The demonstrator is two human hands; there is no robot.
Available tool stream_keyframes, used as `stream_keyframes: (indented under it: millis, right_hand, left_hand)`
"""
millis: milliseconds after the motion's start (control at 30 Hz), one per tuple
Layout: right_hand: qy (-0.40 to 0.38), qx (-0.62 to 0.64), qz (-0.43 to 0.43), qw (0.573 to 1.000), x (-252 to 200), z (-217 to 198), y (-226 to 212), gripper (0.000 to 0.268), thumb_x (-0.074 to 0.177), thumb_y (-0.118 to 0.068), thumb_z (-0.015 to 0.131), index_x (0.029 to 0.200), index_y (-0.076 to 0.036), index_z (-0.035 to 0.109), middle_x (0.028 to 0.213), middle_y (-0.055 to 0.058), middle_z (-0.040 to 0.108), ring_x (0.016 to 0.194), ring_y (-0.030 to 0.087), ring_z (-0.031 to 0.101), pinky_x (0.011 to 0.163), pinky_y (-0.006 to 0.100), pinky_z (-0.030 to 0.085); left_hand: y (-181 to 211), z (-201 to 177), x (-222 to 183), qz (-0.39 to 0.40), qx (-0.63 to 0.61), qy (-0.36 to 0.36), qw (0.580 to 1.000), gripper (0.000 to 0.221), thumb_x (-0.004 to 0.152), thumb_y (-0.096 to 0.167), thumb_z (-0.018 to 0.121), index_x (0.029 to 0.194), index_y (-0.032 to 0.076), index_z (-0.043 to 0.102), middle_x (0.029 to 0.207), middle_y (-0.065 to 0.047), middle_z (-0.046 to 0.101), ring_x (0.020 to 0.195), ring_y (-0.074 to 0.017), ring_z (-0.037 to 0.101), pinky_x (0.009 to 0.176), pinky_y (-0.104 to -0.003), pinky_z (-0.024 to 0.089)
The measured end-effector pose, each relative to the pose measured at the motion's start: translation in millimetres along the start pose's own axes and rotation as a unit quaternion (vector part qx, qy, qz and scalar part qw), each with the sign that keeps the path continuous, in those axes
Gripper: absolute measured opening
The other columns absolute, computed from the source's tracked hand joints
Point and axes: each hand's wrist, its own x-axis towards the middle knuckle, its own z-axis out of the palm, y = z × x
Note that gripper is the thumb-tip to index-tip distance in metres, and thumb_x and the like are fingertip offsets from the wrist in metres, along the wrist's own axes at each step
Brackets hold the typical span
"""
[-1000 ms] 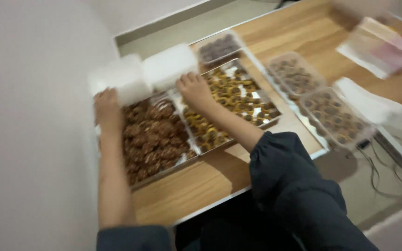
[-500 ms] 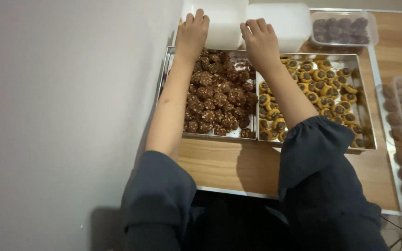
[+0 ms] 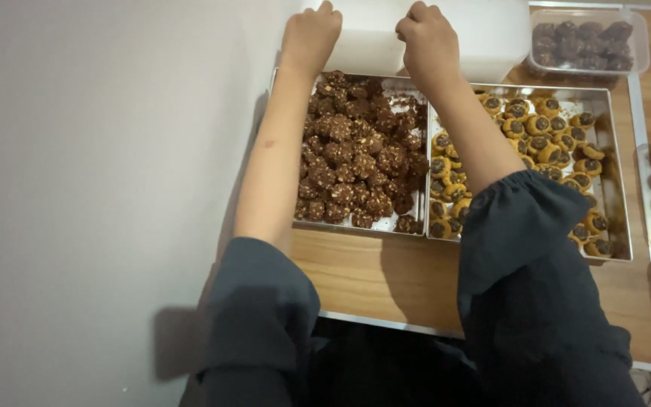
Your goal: Packing small baked goods from metal trays into plastic containers and preparing plastic liners for packaging.
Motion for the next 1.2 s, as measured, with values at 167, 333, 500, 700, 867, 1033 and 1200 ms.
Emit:
stream_keyframes:
  millis: [167, 333, 500, 700, 867, 1033, 1200]
  right_hand:
    - [0.042, 0.074, 0.016, 0.996, 6.2, -4.0, -0.8, 0.024, 0.075, 0.014, 0.067, 0.09, 0.001, 0.081, 0.09, 0.008, 0.07, 0.082, 0.027, 0.064, 0.048, 0.037, 0.048]
    - [-0.047, -0.068, -0.032, 0.996, 16.9, -27.0, -12.8, 0.029, 0.069, 0.012, 0.07, 0.096, 0.007, 0.062, 0.1, 0.016, 0.059, 0.082, 0.025, 0.059, 0.051, 0.028, 0.054]
    - [-0.017, -0.127, -0.104, 0.986, 21.9, -51.2, -13.0, 0.028, 0.085, 0.009, 0.071, 0.113, 0.01, 0.066, 0.105, 0.017, 0.063, 0.089, 0.025, 0.064, 0.058, 0.024, 0.065]
    - [0.072, -0.057, -0.081, 0.993, 15.9, -108.0, -16.1, 0.014, 0.102, 0.009, 0.055, 0.112, 0.013, 0.063, 0.144, 0.028, 0.051, 0.074, 0.028, 0.057, 0.045, 0.031, 0.047]
    - [0.161, -0.223, -0.128, 0.953, -6.0, -211.6, -46.2, 0.034, 0.101, 0.008, 0.055, 0.132, 0.005, 0.07, 0.141, 0.022, 0.055, 0.127, 0.033, 0.063, 0.094, 0.028, 0.071]
    - [0.206, -0.133, -0.135, 0.96, -90.9, -287.4, -91.7, 0.023, 0.103, 0.0, 0.046, 0.102, 0.001, 0.07, 0.096, 0.017, 0.06, 0.075, 0.028, 0.056, 0.068, 0.036, 0.048]
    - [0.213, -0.043, -0.133, 0.967, -288.0, -294.9, -146.1, 0.025, 0.096, -0.011, 0.055, 0.099, 0.004, 0.075, 0.096, 0.029, 0.068, 0.07, 0.041, 0.059, 0.068, 0.051, 0.053]
  left_hand:
    - [-6.3, -12.2, -3.4, 0.011, 0.034, 0.035, 0.999, 0.024, 0.065, -0.003, 0.075, 0.072, 0.016, 0.063, 0.071, 0.0, 0.06, 0.051, -0.0228, 0.062, 0.04, -0.037, 0.051]
    - [-13.2, -21.5, -4.8, 0.033, 0.05, 0.05, 0.997, 0.025, 0.069, -0.006, 0.072, 0.073, 0.015, 0.059, 0.076, 0.001, 0.056, 0.044, -0.0157, 0.055, 0.036, -0.03, 0.045]
    - [-19.8, -61.4, -8.0, 0.072, 0.113, 0.068, 0.989, 0.024, 0.07, -0.002, 0.072, 0.079, 0.015, 0.058, 0.086, 0.0, 0.058, 0.047, -0.0116, 0.052, 0.034, -0.025, 0.038]
    - [-44.8, -146.4, -75.2, 0.048, 0.138, 0.164, 0.976, 0.034, 0.068, 0.005, 0.07, 0.1, 0.015, 0.064, 0.098, -0.001, 0.061, 0.063, -0.0147, 0.055, 0.04, -0.027, 0.041]
    - [-6.2, -227.6, -82.4, -0.001, 0.044, 0.258, 0.965, 0.059, 0.047, -0.011, 0.065, 0.102, 0.013, 0.066, 0.072, 0.0, 0.052, 0.057, -0.0179, 0.047, 0.043, -0.029, 0.039]
    - [61.7, -323.2, -165.4, 0.046, -0.089, 0.294, 0.95, 0.011, 0.098, -0.007, 0.06, 0.093, 0.002, 0.063, 0.087, -0.01, 0.056, 0.071, -0.0232, 0.05, 0.057, -0.032, 0.045]
    - [139.5, -322.6, -261.7, 0.074, -0.184, 0.338, 0.92, 0.017, 0.099, 0.002, 0.055, 0.088, 0.005, 0.067, 0.082, -0.012, 0.061, 0.066, -0.0277, 0.057, 0.059, -0.037, 0.051]
